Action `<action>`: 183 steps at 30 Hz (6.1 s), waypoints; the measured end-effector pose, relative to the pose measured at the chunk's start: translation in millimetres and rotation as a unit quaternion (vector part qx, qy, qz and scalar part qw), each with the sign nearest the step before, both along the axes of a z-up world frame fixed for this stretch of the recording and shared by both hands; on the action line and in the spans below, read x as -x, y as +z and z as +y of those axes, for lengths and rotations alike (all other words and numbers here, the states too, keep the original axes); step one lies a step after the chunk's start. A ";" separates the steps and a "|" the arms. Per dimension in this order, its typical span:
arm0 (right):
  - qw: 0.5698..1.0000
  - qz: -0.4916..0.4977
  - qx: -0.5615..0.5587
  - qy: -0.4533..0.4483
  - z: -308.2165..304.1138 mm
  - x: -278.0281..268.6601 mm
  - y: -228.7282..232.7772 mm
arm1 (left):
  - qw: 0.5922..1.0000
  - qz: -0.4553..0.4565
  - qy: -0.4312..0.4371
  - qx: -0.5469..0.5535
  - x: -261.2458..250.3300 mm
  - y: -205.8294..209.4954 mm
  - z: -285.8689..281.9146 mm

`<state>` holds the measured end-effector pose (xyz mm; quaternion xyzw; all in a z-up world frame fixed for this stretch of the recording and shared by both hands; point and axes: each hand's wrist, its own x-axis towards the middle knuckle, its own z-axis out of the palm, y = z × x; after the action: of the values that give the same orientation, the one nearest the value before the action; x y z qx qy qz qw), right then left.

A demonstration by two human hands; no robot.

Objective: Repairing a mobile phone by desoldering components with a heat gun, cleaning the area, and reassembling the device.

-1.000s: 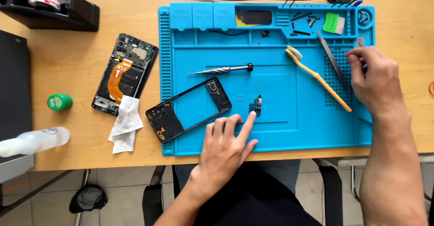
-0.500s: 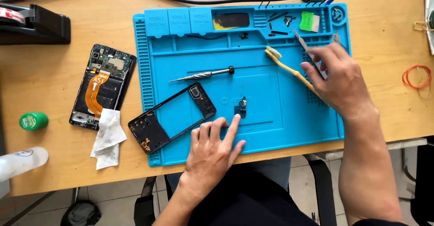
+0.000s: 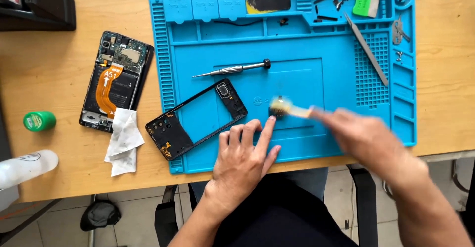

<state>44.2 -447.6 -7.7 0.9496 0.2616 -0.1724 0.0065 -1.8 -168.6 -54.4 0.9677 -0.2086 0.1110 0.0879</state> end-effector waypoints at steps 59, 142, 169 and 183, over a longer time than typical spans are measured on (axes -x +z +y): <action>0.990 0.074 0.039 0.116 -14.6 -2.7 -10.0 | 1.000 0.001 -0.002 0.024 -0.8 5.7 0.5; 0.985 -0.061 -0.149 -0.065 5.7 76.5 -2.2 | 0.987 -0.011 -0.055 0.151 1.1 2.2 -7.6; 0.998 -0.042 -0.048 -0.007 40.3 55.4 -25.1 | 0.956 0.104 -0.258 -0.093 -164.7 -13.5 -45.8; 0.996 -0.061 -0.050 0.029 29.8 62.4 -26.6 | 0.959 0.106 -0.248 -0.090 -161.8 -15.5 -43.1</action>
<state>-18.2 -417.8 -34.3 0.9495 0.2965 -0.1002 -0.0200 160.0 -211.7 -69.9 0.8958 -0.4405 -0.0366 0.0470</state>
